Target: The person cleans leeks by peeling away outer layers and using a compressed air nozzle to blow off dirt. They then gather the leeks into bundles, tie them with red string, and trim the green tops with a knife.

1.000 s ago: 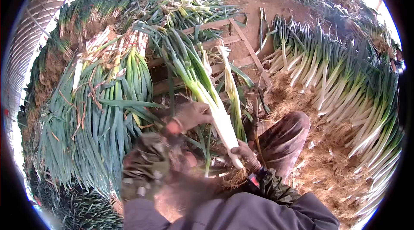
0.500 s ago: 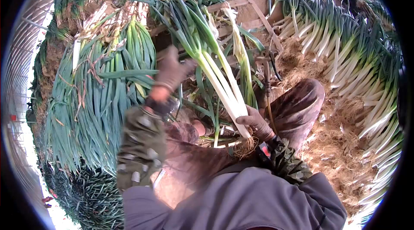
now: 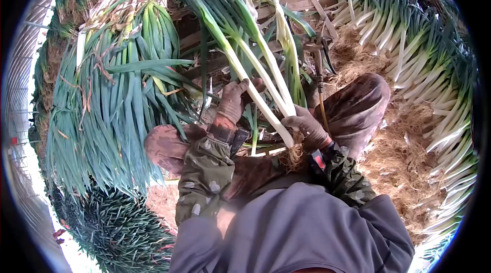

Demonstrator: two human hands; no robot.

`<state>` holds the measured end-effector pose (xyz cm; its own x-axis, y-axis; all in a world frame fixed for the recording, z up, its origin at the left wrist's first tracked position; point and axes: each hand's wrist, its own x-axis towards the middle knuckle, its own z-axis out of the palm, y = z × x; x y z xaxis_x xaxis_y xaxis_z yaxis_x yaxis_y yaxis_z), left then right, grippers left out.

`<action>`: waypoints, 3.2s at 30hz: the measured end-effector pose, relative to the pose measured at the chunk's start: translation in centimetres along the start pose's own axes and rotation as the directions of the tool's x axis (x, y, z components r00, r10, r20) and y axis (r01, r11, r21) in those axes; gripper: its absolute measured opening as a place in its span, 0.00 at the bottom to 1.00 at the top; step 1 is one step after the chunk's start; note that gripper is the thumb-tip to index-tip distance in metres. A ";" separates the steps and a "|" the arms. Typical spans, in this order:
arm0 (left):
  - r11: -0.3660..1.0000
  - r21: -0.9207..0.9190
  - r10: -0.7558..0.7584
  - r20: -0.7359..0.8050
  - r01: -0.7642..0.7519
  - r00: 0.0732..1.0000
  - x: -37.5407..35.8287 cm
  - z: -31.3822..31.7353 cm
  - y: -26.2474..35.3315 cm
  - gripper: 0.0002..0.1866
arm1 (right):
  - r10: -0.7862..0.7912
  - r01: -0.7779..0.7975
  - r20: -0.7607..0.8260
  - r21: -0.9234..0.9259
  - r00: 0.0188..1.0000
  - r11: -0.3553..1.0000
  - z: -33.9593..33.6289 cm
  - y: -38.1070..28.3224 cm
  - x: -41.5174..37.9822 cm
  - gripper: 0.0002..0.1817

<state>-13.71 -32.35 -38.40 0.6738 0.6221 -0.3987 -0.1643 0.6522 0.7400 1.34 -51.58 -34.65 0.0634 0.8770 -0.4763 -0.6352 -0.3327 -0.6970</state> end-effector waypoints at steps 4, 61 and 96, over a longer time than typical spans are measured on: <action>0.998 0.056 0.005 0.010 -0.006 1.000 -0.4 0.0 -0.5 0.15 | -0.001 0.002 0.018 -0.052 1.000 0.999 -0.4 0.7 0.0 0.34; 0.748 0.162 0.230 0.847 -0.644 0.479 -0.2 46.2 9.0 0.47 | -0.933 -0.788 -0.229 -0.502 -0.276 0.356 -30.3 -21.1 -50.8 0.32; 0.494 0.859 -0.464 0.128 0.136 0.877 3.3 -6.3 4.7 0.25 | -0.688 -0.684 -0.572 -0.277 -0.447 0.675 -43.4 -22.7 -42.1 0.26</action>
<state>-16.78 -24.50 -39.59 0.7590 0.1873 -0.6236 0.6292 0.0351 0.7764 46.50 -95.97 -22.08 0.8488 -0.3615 0.3859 -0.2591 -0.9205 -0.2926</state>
